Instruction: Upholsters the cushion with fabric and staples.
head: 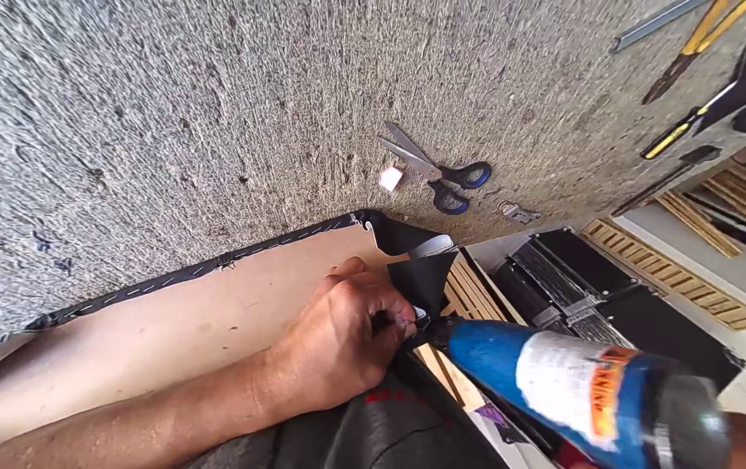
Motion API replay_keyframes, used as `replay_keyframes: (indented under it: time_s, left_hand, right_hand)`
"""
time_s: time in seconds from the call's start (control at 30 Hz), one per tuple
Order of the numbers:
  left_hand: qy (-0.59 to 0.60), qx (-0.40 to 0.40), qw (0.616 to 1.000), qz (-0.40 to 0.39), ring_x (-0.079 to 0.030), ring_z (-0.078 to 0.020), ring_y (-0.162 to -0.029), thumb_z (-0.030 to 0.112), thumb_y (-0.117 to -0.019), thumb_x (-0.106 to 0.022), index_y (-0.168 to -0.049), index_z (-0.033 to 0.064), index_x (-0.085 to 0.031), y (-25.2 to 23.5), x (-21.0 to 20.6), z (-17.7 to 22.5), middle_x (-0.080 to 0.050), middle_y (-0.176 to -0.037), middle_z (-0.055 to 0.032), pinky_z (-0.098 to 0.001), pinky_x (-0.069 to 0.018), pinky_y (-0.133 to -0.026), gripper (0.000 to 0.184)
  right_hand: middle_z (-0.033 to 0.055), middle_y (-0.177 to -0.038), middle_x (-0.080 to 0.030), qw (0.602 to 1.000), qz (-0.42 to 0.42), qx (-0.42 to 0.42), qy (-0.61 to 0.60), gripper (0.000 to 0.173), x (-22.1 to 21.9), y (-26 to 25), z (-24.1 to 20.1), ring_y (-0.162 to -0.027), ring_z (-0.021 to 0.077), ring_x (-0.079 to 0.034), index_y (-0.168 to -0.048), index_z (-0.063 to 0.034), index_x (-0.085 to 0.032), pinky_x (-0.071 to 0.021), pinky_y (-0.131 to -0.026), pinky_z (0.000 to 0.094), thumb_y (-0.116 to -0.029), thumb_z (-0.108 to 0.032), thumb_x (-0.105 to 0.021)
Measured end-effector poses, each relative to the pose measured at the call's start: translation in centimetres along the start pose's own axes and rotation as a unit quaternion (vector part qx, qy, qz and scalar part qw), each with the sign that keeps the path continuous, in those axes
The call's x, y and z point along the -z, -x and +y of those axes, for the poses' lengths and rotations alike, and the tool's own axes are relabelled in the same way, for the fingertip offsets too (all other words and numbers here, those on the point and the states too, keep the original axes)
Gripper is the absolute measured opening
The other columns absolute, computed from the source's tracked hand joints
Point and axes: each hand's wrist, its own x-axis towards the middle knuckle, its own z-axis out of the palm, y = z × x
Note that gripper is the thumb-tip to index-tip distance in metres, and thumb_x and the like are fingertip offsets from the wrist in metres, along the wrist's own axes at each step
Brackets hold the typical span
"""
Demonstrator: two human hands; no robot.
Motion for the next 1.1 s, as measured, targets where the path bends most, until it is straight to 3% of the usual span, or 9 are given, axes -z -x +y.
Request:
replay_keyframes:
  time_s: [0.1,0.23,0.3,0.5,0.73,0.83,0.9,0.97,1.1]
  left_hand:
    - [0.018,-0.004,1.000,-0.011,-0.061,-0.0010,-0.094,0.026,-0.0895,-0.071,-0.089,0.0218,-0.077,-0.2,0.5,-0.1,-0.070,-0.084,0.0150,-0.0244,-0.0460,-0.085,0.008]
    - [0.059,-0.039,0.996,-0.049,-0.061,-0.0012,-0.096,0.030,-0.0932,-0.068,-0.097,0.0184,-0.080,-0.5,1.6,-0.7,-0.073,-0.090,0.0121,-0.0255,-0.0460,-0.086,0.017]
    - [0.057,-0.060,0.994,-0.070,-0.061,-0.0018,-0.099,0.036,-0.0912,-0.072,-0.101,0.0185,-0.079,-0.5,2.0,-0.9,-0.073,-0.095,0.0109,-0.0258,-0.0467,-0.089,0.021]
    - [0.044,-0.071,0.995,-0.049,-0.061,-0.0029,-0.095,0.025,-0.0947,-0.069,-0.095,0.0196,-0.082,-0.5,1.6,-1.0,-0.074,-0.090,0.0098,-0.0252,-0.0449,-0.084,0.014]
    - [0.041,-0.067,0.996,-0.049,-0.061,-0.0029,-0.094,0.026,-0.0941,-0.070,-0.094,0.0198,-0.082,-0.6,1.6,-1.1,-0.074,-0.090,0.0098,-0.0240,-0.0452,-0.082,0.013]
    - [0.055,-0.069,0.994,-0.057,-0.061,-0.0033,-0.098,0.025,-0.0942,-0.068,-0.096,0.0190,-0.081,-0.7,2.0,-1.2,-0.073,-0.092,0.0092,-0.0243,-0.0474,-0.086,0.014]
    - [0.057,-0.076,0.993,-0.062,-0.062,-0.0046,-0.100,0.027,-0.0940,-0.065,-0.098,0.0179,-0.080,-0.8,2.6,-1.1,-0.073,-0.094,0.0081,-0.0267,-0.0479,-0.089,0.018]
    - [0.044,-0.087,0.993,-0.060,-0.062,-0.0052,-0.100,0.032,-0.0932,-0.064,-0.097,0.0174,-0.080,-0.9,2.9,-0.8,-0.073,-0.093,0.0074,-0.0286,-0.0479,-0.089,0.022]
    - [-0.018,-0.130,0.991,-0.033,-0.062,-0.0074,-0.093,0.033,-0.0917,-0.070,-0.086,0.0160,-0.077,-0.7,3.4,0.3,-0.072,-0.085,0.0051,-0.0277,-0.0479,-0.084,0.019]
  right_hand:
    - [0.0250,-0.101,-0.068,0.999,0.041,-0.018,-0.030,0.044,-0.1,1.9,1.0,-0.093,0.0258,-0.069,-0.124,0.0045,-0.055,-0.0561,-0.081,0.0405,-0.1015,-0.033,-0.062]
    - [0.0235,-0.106,-0.068,0.996,0.042,-0.015,-0.076,0.044,-1.2,2.4,0.5,-0.101,0.0209,-0.068,-0.125,0.0034,-0.055,-0.0540,-0.088,0.0315,-0.1011,-0.032,-0.062]
    - [0.0259,-0.104,-0.069,0.995,0.035,-0.003,-0.096,0.043,-1.5,2.0,0.2,-0.099,0.0228,-0.068,-0.124,0.0056,-0.056,-0.0530,-0.087,0.0295,-0.1011,-0.031,-0.061]
    - [0.0246,-0.106,-0.070,0.994,0.017,0.021,-0.102,0.044,-2.1,1.1,0.4,-0.098,0.0239,-0.069,-0.127,0.0050,-0.057,-0.0530,-0.086,0.0293,-0.1016,-0.031,-0.059]
    - [0.0229,-0.105,-0.072,0.998,-0.001,0.021,-0.057,0.044,-2.4,0.0,-0.3,-0.094,0.0253,-0.071,-0.130,0.0028,-0.059,-0.0556,-0.079,0.0328,-0.1017,-0.031,-0.056]
    - [0.0244,-0.106,-0.070,0.998,0.007,-0.006,-0.064,0.044,-1.5,0.8,0.5,-0.097,0.0257,-0.071,-0.128,0.0053,-0.059,-0.0571,-0.084,0.0363,-0.1009,-0.029,-0.063]
    - [0.0244,-0.100,-0.071,0.996,0.074,-0.048,-0.035,0.044,-1.7,2.6,2.2,-0.092,0.0260,-0.072,-0.120,0.0053,-0.062,-0.0586,-0.079,0.0417,-0.0976,-0.032,-0.068]
    - [0.0230,-0.101,-0.071,0.983,0.168,-0.074,-0.018,0.044,-2.9,3.6,4.0,-0.095,0.0241,-0.072,-0.118,0.0025,-0.063,-0.0584,-0.082,0.0438,-0.0968,-0.035,-0.070]
    - [0.0062,-0.107,-0.072,0.961,0.255,-0.061,-0.088,0.040,-6.1,3.2,5.8,-0.100,0.0067,-0.069,-0.126,-0.0109,-0.061,-0.0574,-0.090,0.0303,-0.0977,-0.037,-0.070]
